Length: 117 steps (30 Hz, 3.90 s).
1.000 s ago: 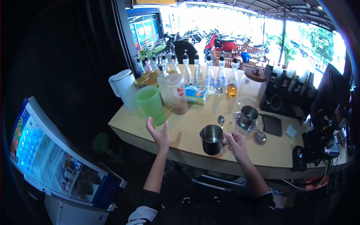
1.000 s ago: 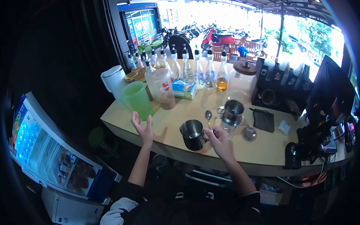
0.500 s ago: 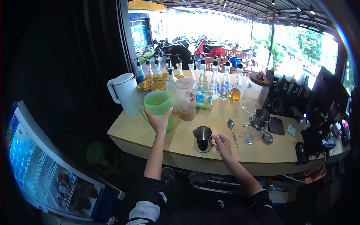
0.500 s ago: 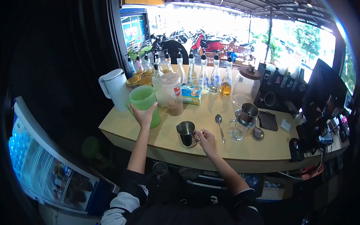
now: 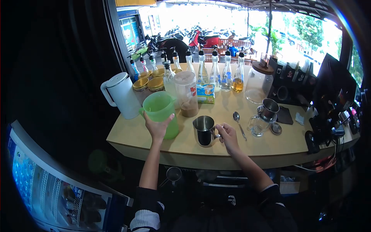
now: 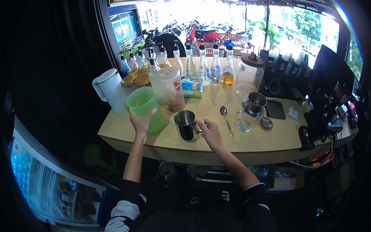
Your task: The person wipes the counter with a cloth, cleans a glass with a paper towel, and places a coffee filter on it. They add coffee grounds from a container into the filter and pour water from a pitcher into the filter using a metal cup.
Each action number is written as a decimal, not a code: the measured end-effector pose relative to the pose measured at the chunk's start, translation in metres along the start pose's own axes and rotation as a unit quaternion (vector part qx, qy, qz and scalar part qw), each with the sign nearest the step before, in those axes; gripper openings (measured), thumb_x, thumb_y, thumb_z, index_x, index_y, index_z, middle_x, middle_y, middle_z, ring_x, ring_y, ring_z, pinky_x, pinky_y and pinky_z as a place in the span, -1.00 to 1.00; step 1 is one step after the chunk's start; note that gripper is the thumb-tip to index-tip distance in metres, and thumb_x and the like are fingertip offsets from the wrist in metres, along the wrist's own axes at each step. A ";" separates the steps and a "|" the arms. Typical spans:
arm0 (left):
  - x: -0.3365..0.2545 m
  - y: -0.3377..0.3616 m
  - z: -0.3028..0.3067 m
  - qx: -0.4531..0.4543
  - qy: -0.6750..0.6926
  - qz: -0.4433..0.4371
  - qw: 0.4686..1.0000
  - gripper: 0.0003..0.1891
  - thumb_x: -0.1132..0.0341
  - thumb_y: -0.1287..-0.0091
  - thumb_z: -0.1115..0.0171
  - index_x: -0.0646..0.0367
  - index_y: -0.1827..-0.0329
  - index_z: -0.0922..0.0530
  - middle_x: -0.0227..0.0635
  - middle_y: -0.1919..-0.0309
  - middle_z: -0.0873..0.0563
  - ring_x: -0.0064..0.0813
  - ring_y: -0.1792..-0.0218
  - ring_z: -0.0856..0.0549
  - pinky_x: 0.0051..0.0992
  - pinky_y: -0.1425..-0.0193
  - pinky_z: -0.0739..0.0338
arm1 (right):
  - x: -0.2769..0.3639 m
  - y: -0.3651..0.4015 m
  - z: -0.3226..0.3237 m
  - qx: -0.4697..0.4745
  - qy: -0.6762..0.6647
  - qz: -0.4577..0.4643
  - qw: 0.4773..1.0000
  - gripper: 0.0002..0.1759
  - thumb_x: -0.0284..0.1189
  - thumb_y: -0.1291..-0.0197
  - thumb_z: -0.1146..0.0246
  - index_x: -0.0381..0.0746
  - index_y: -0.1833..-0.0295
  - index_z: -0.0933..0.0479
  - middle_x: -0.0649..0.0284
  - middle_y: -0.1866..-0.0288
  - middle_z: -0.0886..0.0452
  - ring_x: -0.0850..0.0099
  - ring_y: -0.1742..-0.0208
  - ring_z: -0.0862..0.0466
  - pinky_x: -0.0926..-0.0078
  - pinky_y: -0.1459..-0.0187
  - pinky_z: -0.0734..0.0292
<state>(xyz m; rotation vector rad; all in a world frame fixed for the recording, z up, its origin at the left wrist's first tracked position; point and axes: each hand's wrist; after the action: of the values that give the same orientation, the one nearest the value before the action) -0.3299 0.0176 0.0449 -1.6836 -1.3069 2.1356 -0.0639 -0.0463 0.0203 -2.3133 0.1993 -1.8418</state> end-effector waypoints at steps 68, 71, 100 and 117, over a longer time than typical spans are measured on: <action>-0.074 0.033 0.020 0.218 -0.049 -0.080 0.971 0.01 0.21 0.32 -0.65 0.33 -0.23 -0.22 -0.04 0.01 -0.58 -0.16 -0.02 -0.62 -0.25 -0.10 -0.53 | 0.023 0.037 0.014 -0.025 -0.011 -0.008 1.000 -0.72 -0.30 -0.27 -0.25 -0.17 0.45 -0.43 0.55 0.66 -0.32 0.82 0.72 -0.18 0.77 0.69 0.02; -0.073 0.033 0.020 0.217 -0.046 -0.077 0.972 0.02 0.21 0.33 -0.65 0.33 -0.23 -0.22 -0.04 0.00 -0.57 -0.16 -0.03 -0.61 -0.24 -0.11 -0.52 | 0.023 0.037 0.015 -0.025 -0.017 -0.012 0.999 -0.72 -0.31 -0.27 -0.25 -0.17 0.46 -0.42 0.55 0.66 -0.32 0.82 0.73 -0.17 0.77 0.69 0.02; -0.069 0.031 0.016 0.211 -0.049 -0.098 0.971 -0.03 0.28 0.31 -0.64 0.30 -0.21 -0.25 -0.09 0.02 -0.59 -0.22 -0.01 -0.63 -0.29 -0.09 -0.54 | 0.008 0.039 0.024 -0.028 -0.012 -0.013 0.999 -0.73 -0.31 -0.29 -0.23 -0.17 0.45 -0.44 0.53 0.65 -0.36 0.81 0.72 -0.18 0.77 0.69 0.04; -0.065 0.030 0.011 0.216 -0.065 -0.096 0.969 0.04 0.21 0.32 -0.64 0.35 -0.27 -0.20 -0.02 0.00 -0.57 -0.14 -0.03 -0.61 -0.24 -0.10 -0.53 | 0.005 0.038 0.029 -0.024 -0.008 -0.014 1.000 -0.75 -0.31 -0.29 -0.23 -0.19 0.41 -0.47 0.51 0.63 -0.40 0.82 0.71 -0.20 0.79 0.68 0.03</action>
<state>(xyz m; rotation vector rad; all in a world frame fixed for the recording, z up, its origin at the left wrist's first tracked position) -0.3030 -0.0441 0.0718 -1.2133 -0.8954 2.2349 -0.0342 -0.0831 0.0100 -2.3744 0.2119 -1.8508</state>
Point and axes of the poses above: each hand's wrist, its own y-axis away from the middle knuckle, its own z-axis out of the back of the hand, x = y × z
